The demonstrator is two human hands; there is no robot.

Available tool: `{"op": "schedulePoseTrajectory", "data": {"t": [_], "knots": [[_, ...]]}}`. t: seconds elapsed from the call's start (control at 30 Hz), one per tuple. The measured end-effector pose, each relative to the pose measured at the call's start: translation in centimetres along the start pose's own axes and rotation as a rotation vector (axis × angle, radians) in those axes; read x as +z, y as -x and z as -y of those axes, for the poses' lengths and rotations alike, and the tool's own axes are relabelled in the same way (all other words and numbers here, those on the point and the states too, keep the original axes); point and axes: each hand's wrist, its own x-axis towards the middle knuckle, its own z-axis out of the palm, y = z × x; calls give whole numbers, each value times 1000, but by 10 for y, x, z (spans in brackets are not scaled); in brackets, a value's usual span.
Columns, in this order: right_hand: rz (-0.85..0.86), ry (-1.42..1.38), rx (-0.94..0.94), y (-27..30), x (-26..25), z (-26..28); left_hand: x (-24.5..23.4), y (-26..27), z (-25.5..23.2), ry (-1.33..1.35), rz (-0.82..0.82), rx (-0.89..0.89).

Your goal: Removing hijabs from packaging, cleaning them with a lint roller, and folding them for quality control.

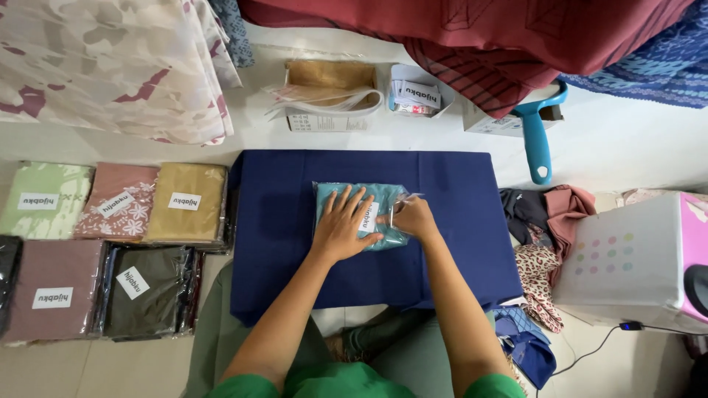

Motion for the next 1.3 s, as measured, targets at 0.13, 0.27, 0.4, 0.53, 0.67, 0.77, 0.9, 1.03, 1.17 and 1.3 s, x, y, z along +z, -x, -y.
{"op": "schedulePoseTrajectory", "data": {"t": [0.13, 0.27, 0.4, 0.53, 0.67, 0.77, 0.9, 1.03, 1.17, 1.3], "knots": [[3, -108, -3, 15, -13, 7, 3, 1, 1, 10, -30, 13], [-62, -50, -22, 21, -17, 15, 7, 2, 3, 18, -51, 29], [-102, -21, -16, 14, -10, 12, 6, 4, 3, 35, -87, 37], [-31, -190, -120, 22, -17, 6, 20, 3, 7, -17, -186, 61], [-92, -92, -65, 23, -14, 15, 24, 3, 8, 12, -202, 71], [-140, -86, -45, 14, -4, 12, 22, 3, 8, 3, -205, 68], [-213, -48, -174, -13, 19, -16, 27, 3, 9, -6, -252, 80], [39, -278, -186, 34, -32, -12, 24, 6, 7, -10, -251, 69], [125, -894, -87, 48, -45, -57, 23, 7, 7, -26, -198, 54], [256, -1261, -59, 59, -46, -88, 17, 7, 2, -52, -154, 25]]}}
